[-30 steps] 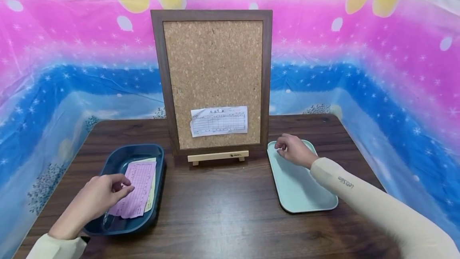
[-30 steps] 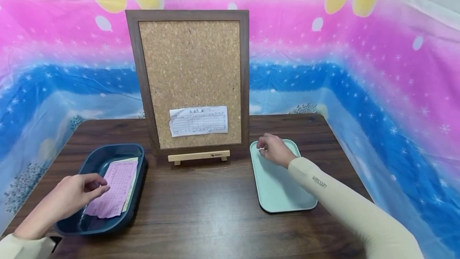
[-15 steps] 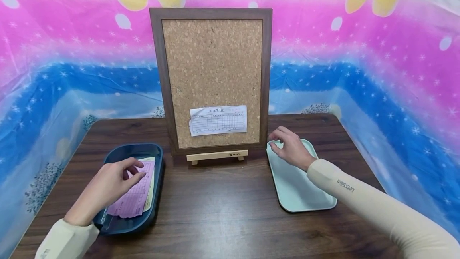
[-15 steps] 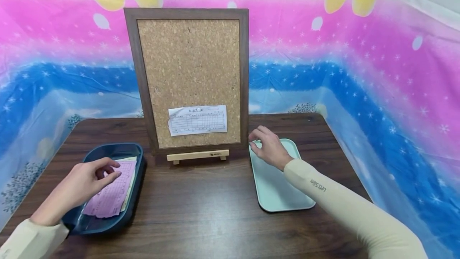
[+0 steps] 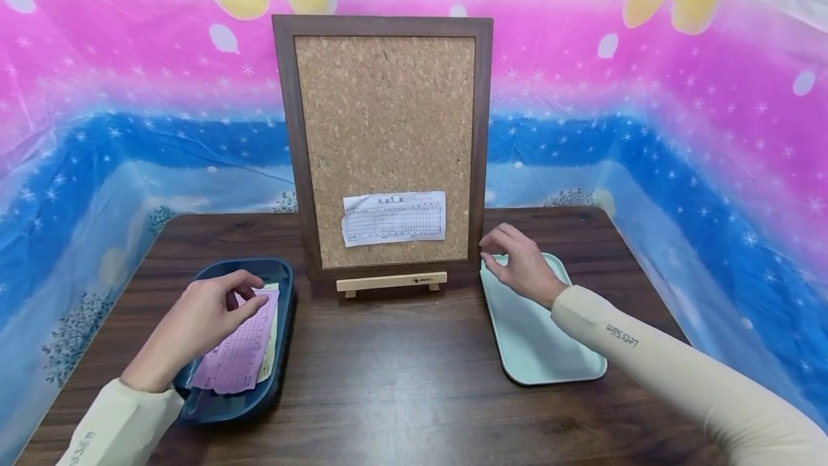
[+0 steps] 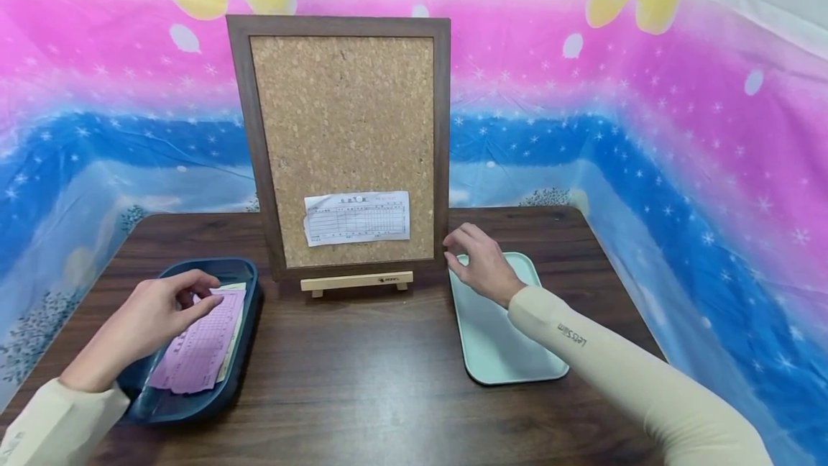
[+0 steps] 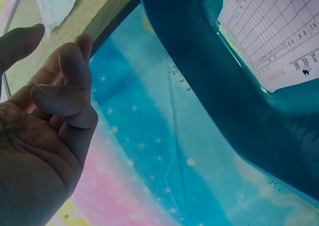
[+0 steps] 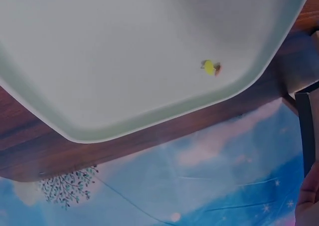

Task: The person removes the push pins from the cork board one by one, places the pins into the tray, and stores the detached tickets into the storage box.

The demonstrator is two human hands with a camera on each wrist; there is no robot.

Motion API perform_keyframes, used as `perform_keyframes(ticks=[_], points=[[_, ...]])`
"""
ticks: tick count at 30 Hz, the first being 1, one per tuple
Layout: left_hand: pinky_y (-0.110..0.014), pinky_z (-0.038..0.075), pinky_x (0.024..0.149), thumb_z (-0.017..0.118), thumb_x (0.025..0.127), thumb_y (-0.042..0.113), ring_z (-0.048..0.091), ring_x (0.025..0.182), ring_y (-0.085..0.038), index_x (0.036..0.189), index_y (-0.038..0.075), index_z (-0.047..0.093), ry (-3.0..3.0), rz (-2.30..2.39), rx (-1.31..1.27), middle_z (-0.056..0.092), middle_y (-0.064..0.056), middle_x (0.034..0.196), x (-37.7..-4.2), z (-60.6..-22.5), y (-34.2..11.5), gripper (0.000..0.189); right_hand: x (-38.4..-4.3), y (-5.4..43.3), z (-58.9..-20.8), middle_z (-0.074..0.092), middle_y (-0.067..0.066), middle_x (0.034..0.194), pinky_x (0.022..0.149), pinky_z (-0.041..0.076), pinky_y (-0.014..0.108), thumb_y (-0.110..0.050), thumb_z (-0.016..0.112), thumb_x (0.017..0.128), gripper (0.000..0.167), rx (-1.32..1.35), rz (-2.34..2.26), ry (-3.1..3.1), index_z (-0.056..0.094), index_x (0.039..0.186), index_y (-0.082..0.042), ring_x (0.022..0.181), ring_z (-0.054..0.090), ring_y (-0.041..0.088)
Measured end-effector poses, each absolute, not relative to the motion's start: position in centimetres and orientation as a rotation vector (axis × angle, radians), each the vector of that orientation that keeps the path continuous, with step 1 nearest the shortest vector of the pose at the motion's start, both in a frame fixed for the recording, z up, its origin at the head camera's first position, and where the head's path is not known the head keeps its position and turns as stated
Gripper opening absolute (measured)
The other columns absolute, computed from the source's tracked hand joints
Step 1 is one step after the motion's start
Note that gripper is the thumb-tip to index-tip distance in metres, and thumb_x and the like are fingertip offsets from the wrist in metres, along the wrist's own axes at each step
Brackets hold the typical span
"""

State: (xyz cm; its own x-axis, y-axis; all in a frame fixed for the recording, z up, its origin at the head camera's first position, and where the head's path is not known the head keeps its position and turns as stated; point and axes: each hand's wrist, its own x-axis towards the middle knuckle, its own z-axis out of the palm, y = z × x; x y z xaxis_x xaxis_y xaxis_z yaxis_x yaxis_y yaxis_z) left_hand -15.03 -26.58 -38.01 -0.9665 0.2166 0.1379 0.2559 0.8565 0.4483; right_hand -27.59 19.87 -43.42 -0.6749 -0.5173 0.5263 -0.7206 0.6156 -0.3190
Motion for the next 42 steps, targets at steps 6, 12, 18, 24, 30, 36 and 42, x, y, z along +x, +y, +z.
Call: perform_keyframes(ticks=[6, 12, 18, 24, 30, 36, 42], points=[[-0.028, 0.045, 0.054, 0.068, 0.088, 0.023, 0.051, 0.065, -0.012, 0.107, 0.006, 0.065, -2.939, -0.751, -0.376, 0.063, 0.001, 0.083, -15.3, -37.8, -26.4, 0.025, -27.8, 19.0, -42.7, 0.056, 0.001, 0.098, 0.073, 0.051, 0.034, -0.008, 0.067, 0.086, 0.015, 1.021, 0.735, -2.428, 0.063, 0.1, -0.01, 0.088, 0.058, 0.015], [-0.031, 0.044, 0.055, 0.067, 0.089, 0.02, 0.051, 0.064, -0.014, 0.104, 0.007, 0.064, -2.899, -0.778, -0.388, 0.064, -0.001, 0.084, -16.4, -37.7, -25.6, 0.02, -28.2, 17.6, -41.8, 0.055, 0.002, 0.098, 0.07, 0.049, 0.032, -0.006, 0.067, 0.086, 0.016, 1.068, 0.736, -2.394, 0.062, 0.101, -0.008, 0.085, 0.056, 0.015], [-0.032, 0.045, 0.057, 0.066, 0.09, 0.021, 0.054, 0.066, -0.015, 0.105, 0.007, 0.063, -2.886, -0.834, -0.382, 0.064, -0.002, 0.085, -17.7, -37.7, -24.3, 0.02, -28.5, 16.1, -40.3, 0.055, 0.002, 0.096, 0.068, 0.046, 0.03, -0.007, 0.065, 0.087, 0.014, 1.125, 0.705, -2.38, 0.061, 0.1, -0.007, 0.082, 0.054, 0.016], [-0.033, 0.046, 0.058, 0.065, 0.091, 0.025, 0.055, 0.068, -0.015, 0.109, 0.007, 0.064, -2.887, -0.846, -0.381, 0.065, -0.004, 0.088, -18.7, -37.3, -23.1, 0.025, -28.7, 14.9, -39.0, 0.056, 0.004, 0.098, 0.07, 0.047, 0.031, -0.007, 0.066, 0.087, 0.016, 1.146, 0.686, -2.37, 0.062, 0.102, -0.006, 0.084, 0.054, 0.017], [-0.036, 0.049, 0.062, 0.064, 0.091, 0.023, 0.059, 0.073, -0.017, 0.113, 0.006, 0.063, -2.881, -0.863, -0.379, 0.066, -0.006, 0.091, -20.2, -36.8, -21.8, 0.028, -29.0, 13.5, -38.4, 0.056, 0.006, 0.101, 0.07, 0.049, 0.03, -0.01, 0.066, 0.088, 0.019, 1.154, 0.688, -2.408, 0.061, 0.105, -0.005, 0.088, 0.057, 0.018], [-0.038, 0.048, 0.062, 0.065, 0.091, 0.023, 0.057, 0.069, -0.017, 0.115, 0.005, 0.061, -2.847, -0.803, -0.384, 0.065, -0.006, 0.087, -22.1, -36.2, -20.2, 0.031, -29.5, 11.9, -38.3, 0.056, 0.005, 0.102, 0.07, 0.048, 0.03, -0.008, 0.065, 0.088, 0.018, 1.204, 0.635, -2.415, 0.06, 0.104, -0.005, 0.088, 0.056, 0.019], [-0.04, 0.048, 0.067, 0.065, 0.09, 0.024, 0.059, 0.072, -0.019, 0.114, 0.004, 0.061, -2.809, -0.783, -0.362, 0.065, -0.007, 0.089, -23.5, -35.8, -18.9, 0.031, -30.1, 10.6, -38.3, 0.055, 0.001, 0.103, 0.073, 0.049, 0.028, -0.01, 0.064, 0.089, 0.017, 1.21, 0.608, -2.422, 0.06, 0.104, -0.007, 0.09, 0.054, 0.013]])
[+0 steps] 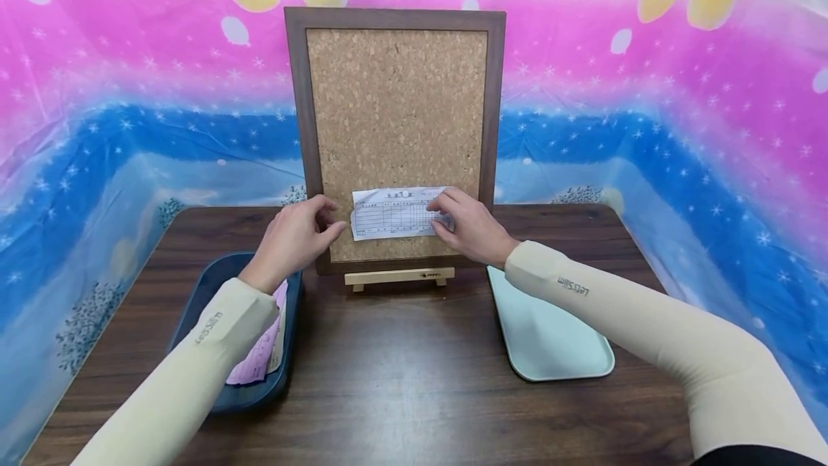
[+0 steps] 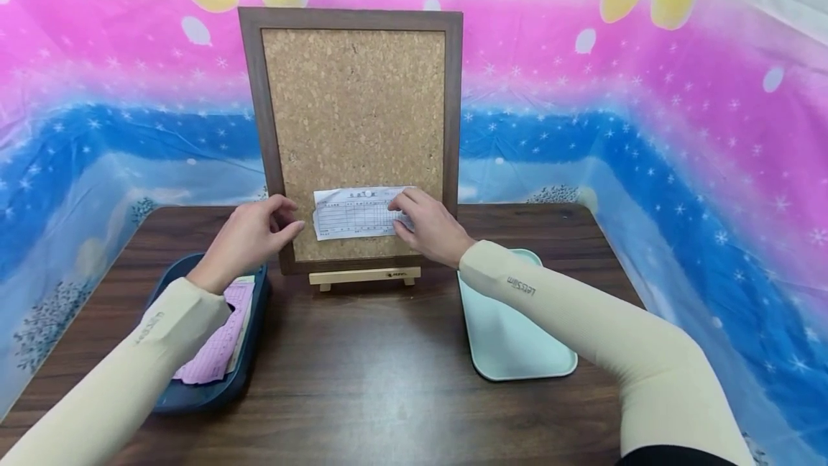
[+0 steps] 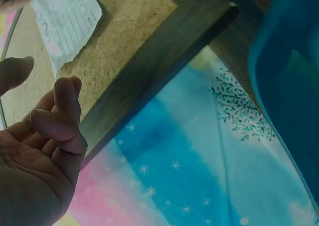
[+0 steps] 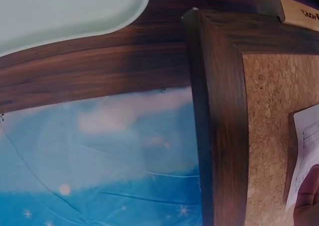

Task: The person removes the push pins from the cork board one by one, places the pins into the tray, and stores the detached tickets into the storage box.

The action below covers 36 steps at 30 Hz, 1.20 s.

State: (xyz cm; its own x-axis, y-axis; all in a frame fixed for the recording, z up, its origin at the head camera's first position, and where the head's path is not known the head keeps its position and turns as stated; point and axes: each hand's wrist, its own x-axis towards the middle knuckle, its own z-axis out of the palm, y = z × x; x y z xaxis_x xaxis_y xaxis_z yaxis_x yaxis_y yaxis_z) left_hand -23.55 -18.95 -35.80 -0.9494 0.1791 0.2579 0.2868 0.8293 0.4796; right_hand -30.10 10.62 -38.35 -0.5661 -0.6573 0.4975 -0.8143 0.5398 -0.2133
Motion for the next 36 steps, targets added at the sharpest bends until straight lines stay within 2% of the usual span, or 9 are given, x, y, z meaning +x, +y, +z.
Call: perform_keyframes(ticks=[12, 23, 36], points=[[-0.042, 0.048, 0.072, 0.062, 0.092, 0.027, 0.061, 0.081, -0.022, 0.115, 0.004, 0.06, -2.715, -0.883, -0.248, 0.065, -0.009, 0.096, -24.8, -36.8, -17.0, 0.033, -30.9, 9.3, -37.4, 0.056, 0.003, 0.101, 0.074, 0.047, 0.03, -0.01, 0.062, 0.089, 0.016, 1.237, 0.534, -2.436, 0.06, 0.104, -0.007, 0.092, 0.054, 0.015], [-0.04, 0.046, 0.066, 0.057, 0.095, 0.021, 0.06, 0.074, -0.023, 0.108, 0.003, 0.059, -2.655, -0.842, -0.196, 0.065, -0.009, 0.092, -25.9, -37.1, -15.5, 0.022, -31.8, 7.2, -36.3, 0.056, 0.003, 0.102, 0.074, 0.046, 0.028, -0.006, 0.059, 0.09, 0.016, 1.22, 0.488, -2.464, 0.061, 0.106, -0.007, 0.089, 0.052, 0.013], [-0.037, 0.044, 0.059, 0.055, 0.095, 0.015, 0.059, 0.068, -0.023, 0.096, 0.004, 0.058, -2.654, -0.807, -0.184, 0.064, -0.011, 0.087, -26.4, -37.1, -14.9, 0.011, -32.2, 5.4, -36.0, 0.058, 0.003, 0.095, 0.074, 0.044, 0.028, -0.005, 0.06, 0.089, 0.014, 1.138, 0.459, -2.464, 0.063, 0.102, -0.006, 0.086, 0.052, 0.015]])
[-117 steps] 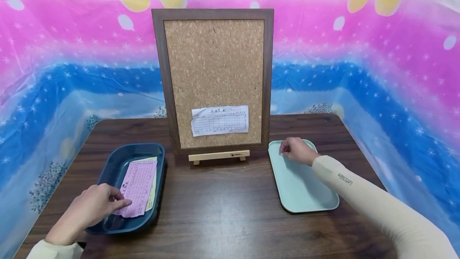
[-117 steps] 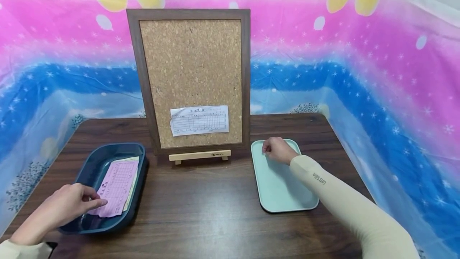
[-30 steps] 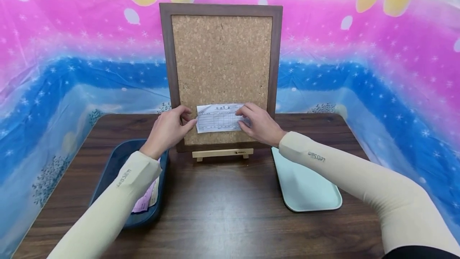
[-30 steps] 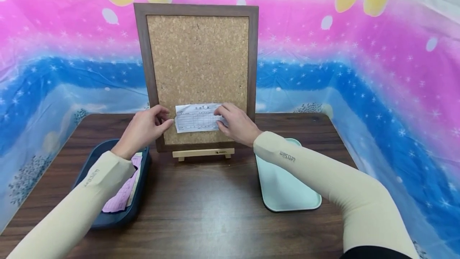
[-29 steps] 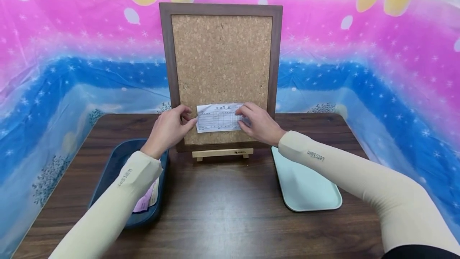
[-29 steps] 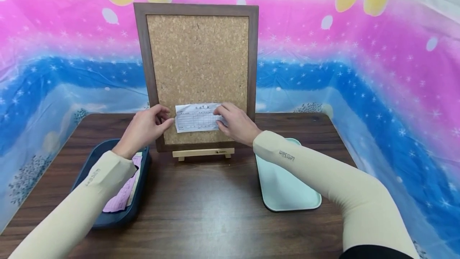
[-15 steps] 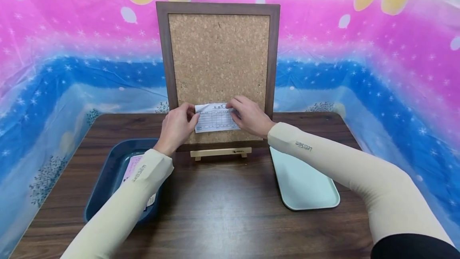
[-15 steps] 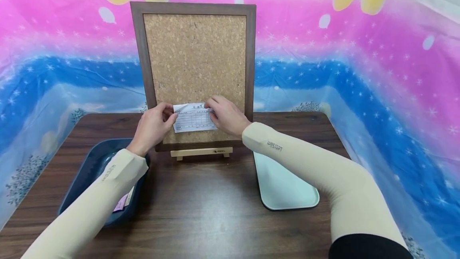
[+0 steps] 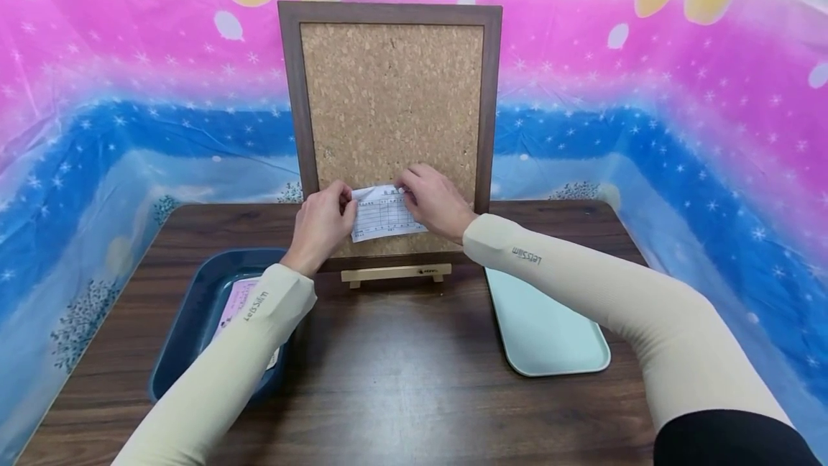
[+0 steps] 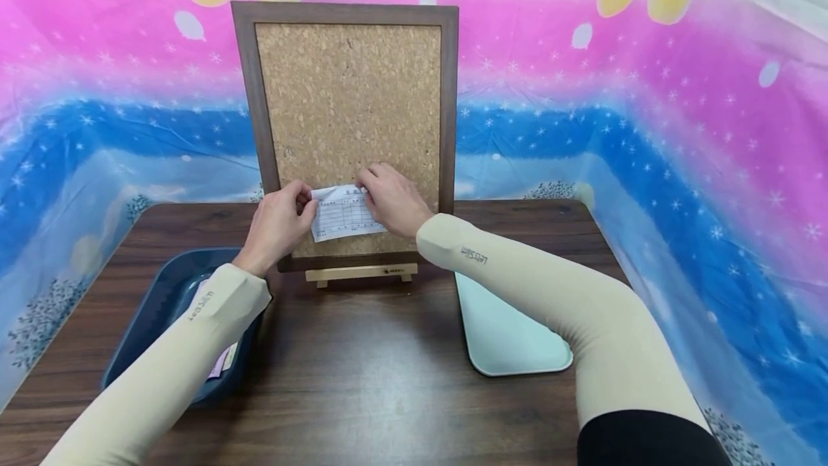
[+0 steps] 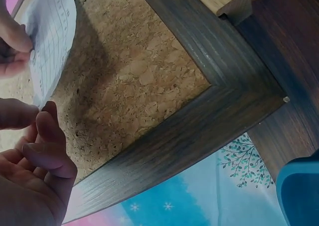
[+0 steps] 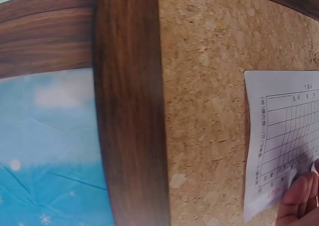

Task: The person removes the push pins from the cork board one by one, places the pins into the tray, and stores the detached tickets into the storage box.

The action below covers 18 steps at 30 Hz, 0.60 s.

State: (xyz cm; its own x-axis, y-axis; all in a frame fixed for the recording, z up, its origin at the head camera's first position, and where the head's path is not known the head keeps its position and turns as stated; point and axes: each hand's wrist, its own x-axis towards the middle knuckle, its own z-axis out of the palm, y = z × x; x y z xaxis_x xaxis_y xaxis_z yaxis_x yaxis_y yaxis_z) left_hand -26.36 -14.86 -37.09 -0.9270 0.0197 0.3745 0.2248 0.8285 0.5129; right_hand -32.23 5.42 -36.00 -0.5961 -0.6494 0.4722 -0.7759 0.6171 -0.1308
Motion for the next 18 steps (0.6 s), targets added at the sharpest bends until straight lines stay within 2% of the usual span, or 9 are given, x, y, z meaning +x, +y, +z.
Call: perform_keyframes(ticks=[18], points=[[-0.037, 0.044, 0.058, 0.054, 0.095, 0.015, 0.059, 0.067, -0.024, 0.095, 0.004, 0.058, -2.655, -0.809, -0.206, 0.064, -0.012, 0.086, -26.32, -36.88, -15.0, 0.012, -32.12, 4.85, -36.4, 0.059, 0.002, 0.094, 0.074, 0.044, 0.028, -0.006, 0.064, 0.088, 0.009, 1.09, 0.443, -2.447, 0.065, 0.097, -0.008, 0.086, 0.051, 0.016]])
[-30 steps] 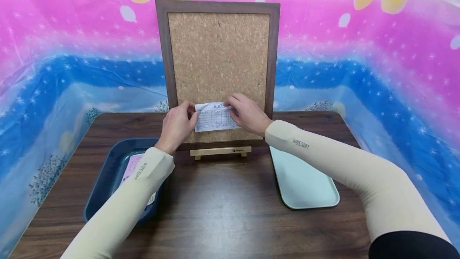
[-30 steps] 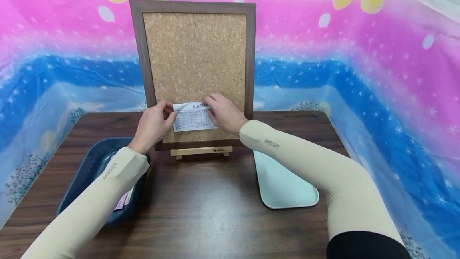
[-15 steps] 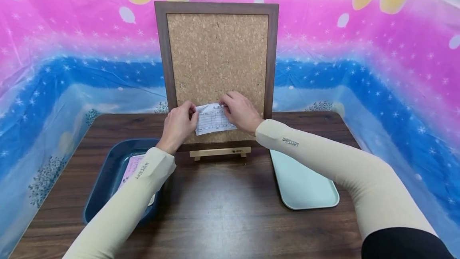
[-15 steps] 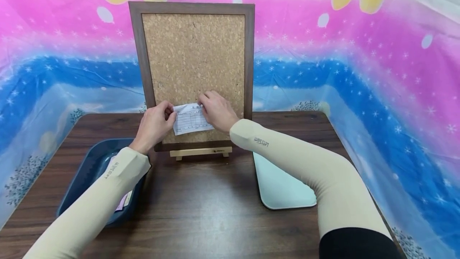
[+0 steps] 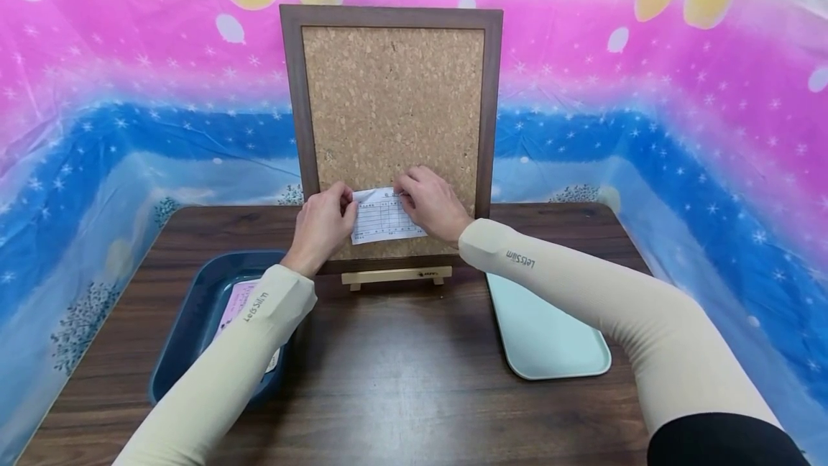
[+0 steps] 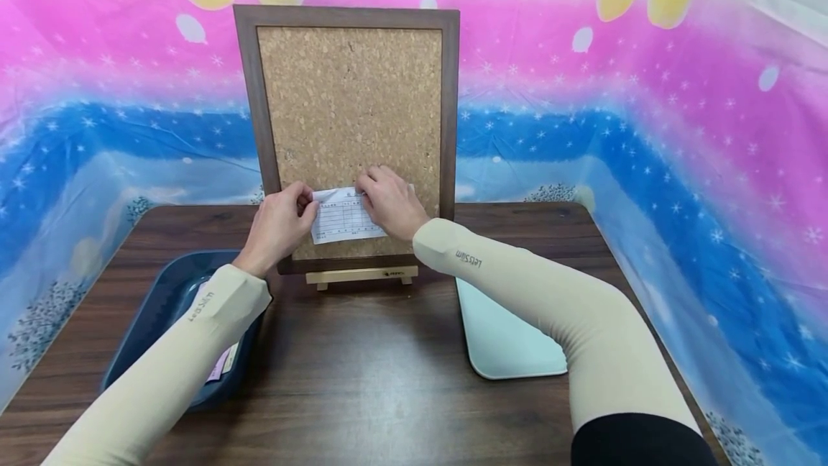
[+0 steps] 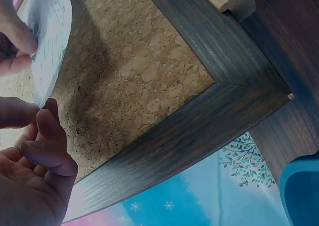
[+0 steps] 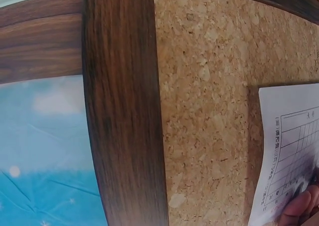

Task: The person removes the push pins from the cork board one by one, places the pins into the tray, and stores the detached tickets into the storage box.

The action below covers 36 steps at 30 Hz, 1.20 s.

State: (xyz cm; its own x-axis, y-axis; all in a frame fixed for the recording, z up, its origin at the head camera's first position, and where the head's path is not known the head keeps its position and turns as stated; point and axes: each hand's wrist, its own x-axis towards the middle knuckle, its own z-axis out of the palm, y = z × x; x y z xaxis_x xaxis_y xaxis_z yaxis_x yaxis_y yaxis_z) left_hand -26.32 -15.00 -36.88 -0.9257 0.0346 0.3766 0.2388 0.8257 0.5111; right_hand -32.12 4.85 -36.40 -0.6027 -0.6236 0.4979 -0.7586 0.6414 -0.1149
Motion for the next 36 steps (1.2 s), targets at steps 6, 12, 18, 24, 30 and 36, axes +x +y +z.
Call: perform_keyframes(ticks=[6, 12, 18, 24, 30, 36], points=[[-0.037, 0.044, 0.058, 0.054, 0.095, 0.015, 0.059, 0.066, -0.023, 0.094, 0.004, 0.058, -2.643, -0.81, -0.21, 0.064, -0.011, 0.085, -26.4, -36.9, -15.0, 0.011, -32.1, 4.9, -36.7, 0.058, 0.002, 0.092, 0.073, 0.044, 0.029, -0.007, 0.064, 0.088, 0.006, 1.092, 0.449, -2.414, 0.065, 0.094, -0.009, 0.084, 0.051, 0.016], [-0.039, 0.044, 0.059, 0.054, 0.095, 0.014, 0.059, 0.065, -0.024, 0.093, 0.005, 0.058, -2.625, -0.804, -0.224, 0.064, -0.01, 0.084, -26.4, -36.9, -15.0, 0.01, -32.1, 4.9, -36.8, 0.057, 0.0, 0.09, 0.074, 0.043, 0.028, -0.005, 0.065, 0.087, 0.005, 1.095, 0.472, -2.388, 0.064, 0.09, -0.009, 0.084, 0.051, 0.015], [-0.038, 0.044, 0.058, 0.054, 0.095, 0.015, 0.058, 0.065, -0.023, 0.094, 0.005, 0.057, -2.622, -0.816, -0.22, 0.064, -0.01, 0.084, -26.4, -36.9, -15.0, 0.01, -32.0, 4.9, -37.1, 0.058, 0.001, 0.091, 0.074, 0.044, 0.028, -0.005, 0.065, 0.087, 0.006, 1.085, 0.49, -2.375, 0.065, 0.091, -0.008, 0.084, 0.053, 0.016], [-0.038, 0.044, 0.058, 0.054, 0.095, 0.015, 0.058, 0.065, -0.023, 0.093, 0.005, 0.057, -2.618, -0.814, -0.233, 0.064, -0.01, 0.083, -26.3, -37.0, -15.1, 0.01, -32.0, 4.9, -37.6, 0.058, 0.001, 0.089, 0.071, 0.043, 0.026, -0.004, 0.064, 0.087, 0.007, 1.07, 0.491, -2.338, 0.065, 0.093, -0.008, 0.082, 0.051, 0.015], [-0.038, 0.044, 0.059, 0.054, 0.095, 0.015, 0.058, 0.065, -0.023, 0.093, 0.006, 0.058, -2.61, -0.827, -0.243, 0.064, -0.009, 0.083, -26.3, -36.9, -15.2, 0.01, -32.0, 4.9, -37.9, 0.058, 0.002, 0.09, 0.073, 0.043, 0.028, -0.005, 0.064, 0.089, 0.005, 1.084, 0.49, -2.29, 0.065, 0.094, -0.007, 0.082, 0.053, 0.016], [-0.038, 0.044, 0.06, 0.054, 0.095, 0.015, 0.058, 0.067, -0.023, 0.094, 0.005, 0.058, -2.618, -0.845, -0.24, 0.064, -0.009, 0.084, -26.3, -37.0, -15.3, 0.01, -31.9, 4.8, -37.8, 0.058, 0.003, 0.092, 0.077, 0.044, 0.029, -0.002, 0.059, 0.091, 0.007, 1.089, 0.495, -2.329, 0.064, 0.094, -0.006, 0.086, 0.054, 0.018]])
